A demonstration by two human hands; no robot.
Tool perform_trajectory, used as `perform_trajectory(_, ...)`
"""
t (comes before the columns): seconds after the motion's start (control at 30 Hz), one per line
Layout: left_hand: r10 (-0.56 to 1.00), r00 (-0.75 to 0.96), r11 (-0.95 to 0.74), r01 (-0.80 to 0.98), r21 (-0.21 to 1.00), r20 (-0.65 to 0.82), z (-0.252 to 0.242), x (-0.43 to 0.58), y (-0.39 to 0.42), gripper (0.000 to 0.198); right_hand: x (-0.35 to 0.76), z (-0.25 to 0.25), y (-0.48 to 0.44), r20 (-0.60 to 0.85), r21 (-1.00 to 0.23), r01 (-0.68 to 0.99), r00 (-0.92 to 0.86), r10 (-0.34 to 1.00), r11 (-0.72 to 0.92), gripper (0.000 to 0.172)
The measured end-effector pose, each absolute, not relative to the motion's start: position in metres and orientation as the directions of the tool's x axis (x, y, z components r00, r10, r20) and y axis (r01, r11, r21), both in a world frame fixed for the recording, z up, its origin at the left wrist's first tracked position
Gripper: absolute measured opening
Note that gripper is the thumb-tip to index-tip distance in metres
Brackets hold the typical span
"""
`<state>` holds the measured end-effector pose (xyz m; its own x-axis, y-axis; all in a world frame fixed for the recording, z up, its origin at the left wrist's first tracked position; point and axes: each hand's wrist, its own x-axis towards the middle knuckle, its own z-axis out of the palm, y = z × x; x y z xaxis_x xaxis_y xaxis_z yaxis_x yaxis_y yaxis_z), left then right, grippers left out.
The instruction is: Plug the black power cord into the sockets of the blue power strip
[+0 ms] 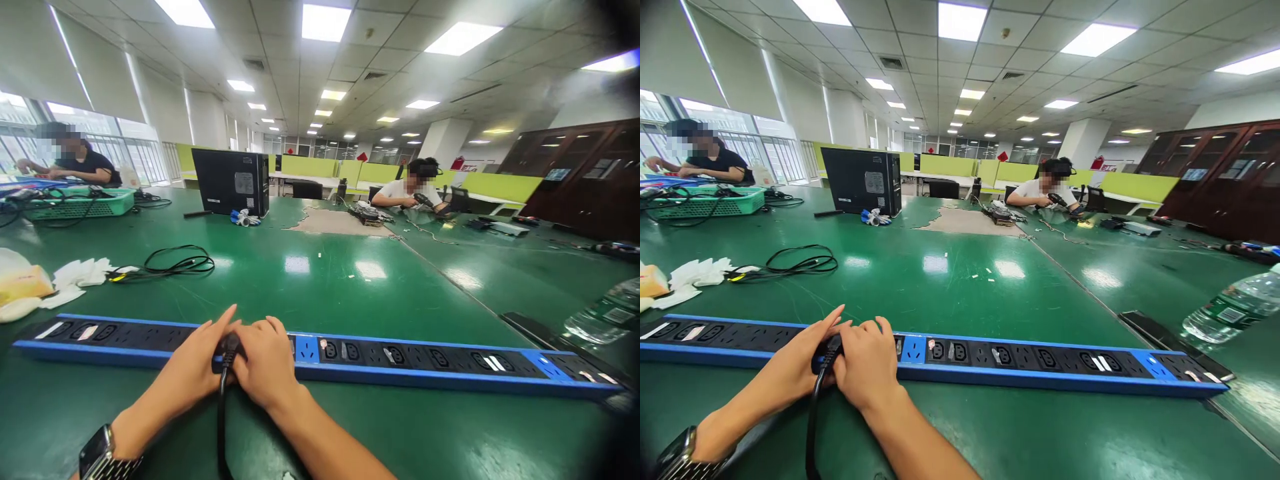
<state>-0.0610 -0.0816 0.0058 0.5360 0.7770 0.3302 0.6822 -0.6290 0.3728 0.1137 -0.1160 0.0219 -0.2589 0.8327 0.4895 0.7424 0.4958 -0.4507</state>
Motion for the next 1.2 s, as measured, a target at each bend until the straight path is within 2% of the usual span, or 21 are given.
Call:
perform_trajectory(0.13, 0.791, 0.521, -0.61, 0.706, 0.358, 0.32, 0.004, -0.063, -0.078, 0.095, 0.166, 0.024, -0.134, 0.704, -0.502, 0.726, 0.027, 0.71, 0.471, 0.034)
perform_trajectory(0.27, 0.811, 0.491, -0.584, 0.714, 0.387, 0.319, 0.009, -0.061, -0.081, 0.093, 0.268, 0.014, -0.17, 0.643, -0.54, 0.789, 0.161, 0.749, 0.294, 0.029)
perform_trajectory(0.43, 0.778, 0.469, -0.628, 0.616, 0.476, 0.419, 0.015, -0.026, -0.098, 0.067, 0.328, -0.004, -0.192, 0.563, -0.482, 0.847, 0.106, 0.82, 0.222, 0.03)
perform_trajectory(0.53, 0.695, 0.535, -0.719, 0.51, 0.472, 0.48, 0.02, 0.015, -0.108, 0.055, 0.327, -0.005, -0.19, 0.55, -0.438, 0.869, 0.058, 0.833, 0.229, 0.03)
perform_trajectory(0.63, 0.601, 0.642, -0.792, 0.401, 0.459, 0.476, 0.026, 0.064, -0.114, 0.052, 0.326, -0.004, -0.189, 0.53, -0.352, 0.9, -0.034, 0.847, 0.257, 0.03)
perform_trajectory(0.7, 0.527, 0.724, -0.834, 0.34, 0.434, 0.446, 0.027, 0.099, -0.116, 0.056, 0.33, -0.009, -0.193, 0.501, -0.272, 0.928, -0.091, 0.861, 0.256, 0.045)
perform_trajectory(0.8, 0.442, 0.796, -0.878, 0.288, 0.383, 0.414, 0.023, 0.147, -0.122, 0.059, 0.338, -0.025, -0.199, 0.538, -0.127, 0.976, -0.081, 0.839, 0.176, 0.08)
perform_trajectory(0.83, 0.448, 0.791, -0.877, 0.297, 0.378, 0.418, 0.02, 0.16, -0.125, 0.052, 0.34, -0.031, -0.2, 0.571, -0.087, 0.987, -0.059, 0.819, 0.132, 0.084)
perform_trajectory(0.93, 0.486, 0.693, -0.865, 0.297, 0.404, 0.532, 0.015, 0.175, -0.128, 0.036, 0.344, -0.047, -0.201, 0.638, -0.026, 0.999, -0.015, 0.77, 0.04, 0.078)
perform_trajectory(1.0, 0.511, 0.555, -0.857, 0.267, 0.441, 0.656, 0.016, 0.161, -0.124, 0.038, 0.344, -0.051, -0.2, 0.638, -0.015, 1.0, -0.01, 0.77, 0.026, 0.075)
perform_trajectory(1.07, 0.57, 0.405, -0.822, 0.282, 0.495, 0.715, 0.019, 0.13, -0.116, 0.04, 0.343, -0.051, -0.2, 0.63, -0.018, 1.0, 0.003, 0.777, 0.011, 0.074)
perform_trajectory(1.13, 0.655, 0.338, -0.754, 0.348, 0.557, 0.675, 0.021, 0.093, -0.106, 0.038, 0.343, -0.05, -0.199, 0.618, -0.034, 0.999, 0.023, 0.786, -0.002, 0.074)
perform_trajectory(1.2, 0.725, 0.349, -0.688, 0.409, 0.6, 0.594, 0.02, 0.061, -0.098, 0.035, 0.34, -0.049, -0.198, 0.614, -0.062, 0.998, 0.05, 0.787, -0.015, 0.074)
